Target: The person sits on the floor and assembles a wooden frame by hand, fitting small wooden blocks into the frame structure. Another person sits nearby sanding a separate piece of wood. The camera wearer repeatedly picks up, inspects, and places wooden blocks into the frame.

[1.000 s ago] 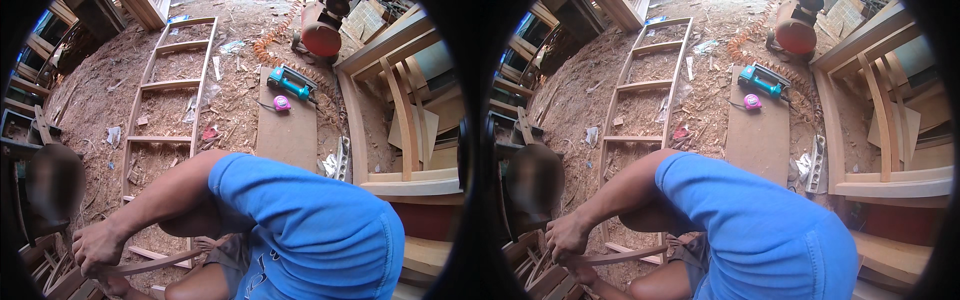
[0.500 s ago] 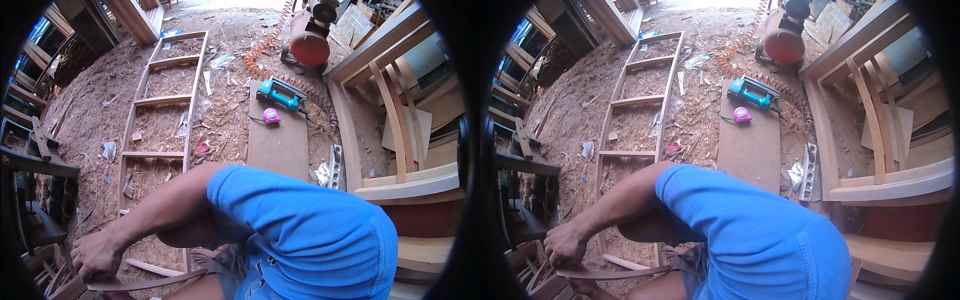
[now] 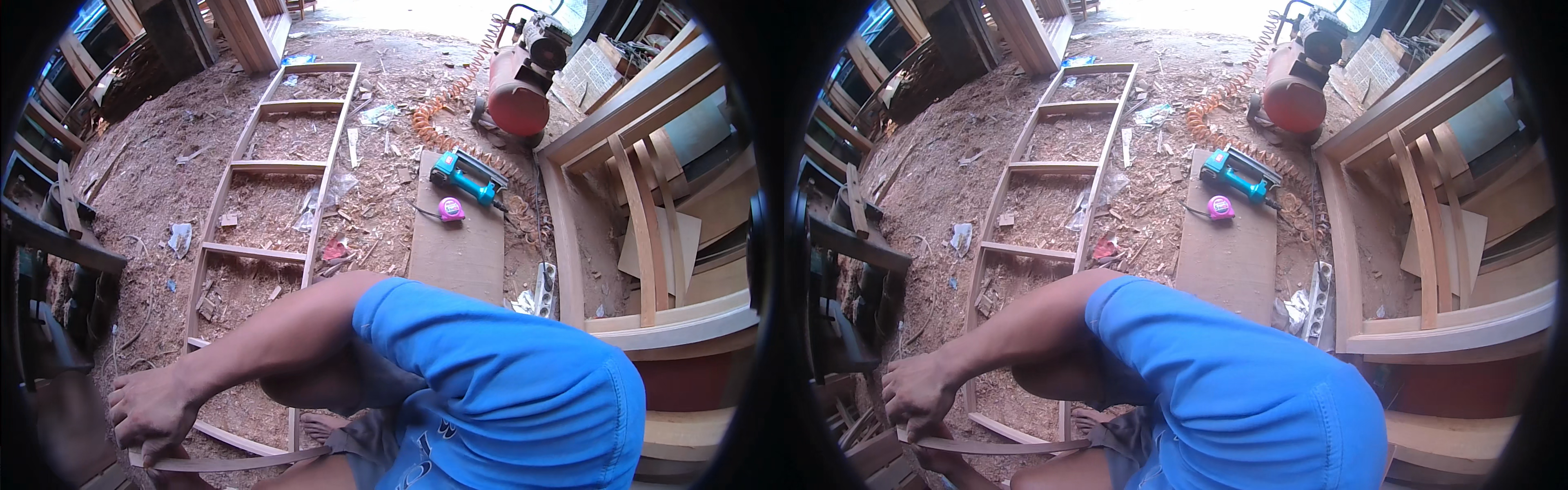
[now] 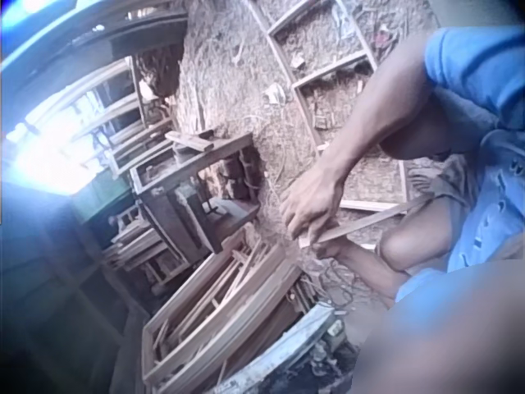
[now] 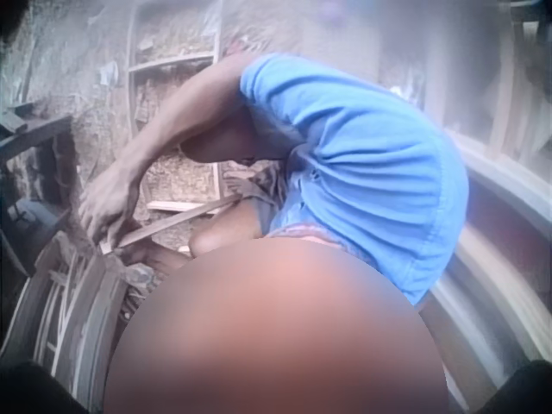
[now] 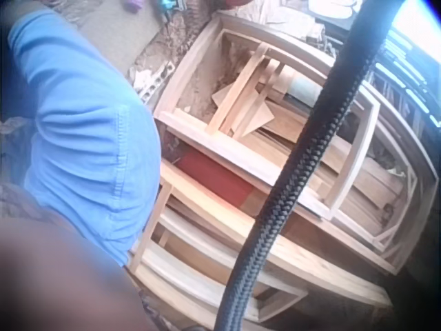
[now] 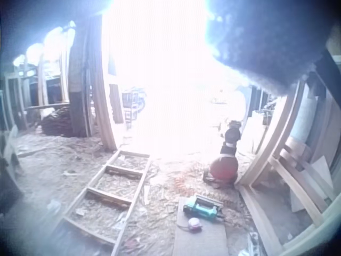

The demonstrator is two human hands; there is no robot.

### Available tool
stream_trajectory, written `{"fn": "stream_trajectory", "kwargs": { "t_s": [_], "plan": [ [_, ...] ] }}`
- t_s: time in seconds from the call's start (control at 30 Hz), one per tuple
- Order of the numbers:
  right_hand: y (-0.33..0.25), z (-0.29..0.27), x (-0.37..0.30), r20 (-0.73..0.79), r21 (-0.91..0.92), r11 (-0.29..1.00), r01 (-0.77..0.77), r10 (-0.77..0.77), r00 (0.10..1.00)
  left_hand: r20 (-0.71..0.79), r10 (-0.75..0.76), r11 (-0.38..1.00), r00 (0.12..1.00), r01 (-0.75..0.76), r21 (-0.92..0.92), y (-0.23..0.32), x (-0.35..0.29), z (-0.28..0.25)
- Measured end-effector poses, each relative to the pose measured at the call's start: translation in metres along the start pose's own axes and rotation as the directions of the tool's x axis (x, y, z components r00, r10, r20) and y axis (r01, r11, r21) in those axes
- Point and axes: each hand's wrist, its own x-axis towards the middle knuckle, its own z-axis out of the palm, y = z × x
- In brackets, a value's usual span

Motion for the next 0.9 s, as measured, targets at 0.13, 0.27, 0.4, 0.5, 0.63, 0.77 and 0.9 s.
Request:
{"fn": "stream_trajectory", "kwargs": {
  "t_s": [0.13, 0.27, 0.4, 0.5, 0.63, 0.77, 0.9],
  "plan": [
    [-0.002, -0.001, 0.001, 0.045, 0.026, 0.999, -0.025, 0.024, 0.999, -0.270, 0.020, 0.995, 0.963, 0.007, 0.096, 0.001, -0.006, 0.042],
    [0.000, 0.000, -0.002, -0.011, 0.134, 0.991, -0.002, 0.003, 1.000, -0.347, 0.001, 0.998, 0.938, 0.021, 0.060, 0.003, -0.003, 0.084],
    [-0.005, -0.012, -0.001, -0.032, 0.225, 0.973, 0.048, -0.042, 0.999, -0.296, -0.082, 0.992, 0.952, 0.105, 0.063, 0.011, -0.005, 0.118],
    [-0.011, -0.027, -0.002, 0.158, 0.207, 0.976, -0.075, 0.042, 0.986, -0.239, -0.178, 0.978, 0.954, 0.198, 0.060, 0.012, 0.005, 0.132],
    [-0.015, -0.026, 0.004, 0.254, 0.342, 0.925, -0.166, 0.079, 0.964, -0.107, -0.220, 0.974, 0.969, 0.225, 0.034, 0.008, 0.017, 0.143],
    [-0.015, -0.021, 0.010, 0.228, 0.307, 0.940, -0.153, 0.083, 0.970, -0.100, -0.185, 0.972, 0.978, 0.167, -0.164, 0.002, 0.020, 0.136],
    [-0.019, -0.029, 0.002, 0.295, 0.288, 0.866, -0.408, 0.325, 0.898, -0.051, -0.226, 0.952, 0.973, 0.209, -0.224, 0.004, 0.022, 0.132]
  ]
}}
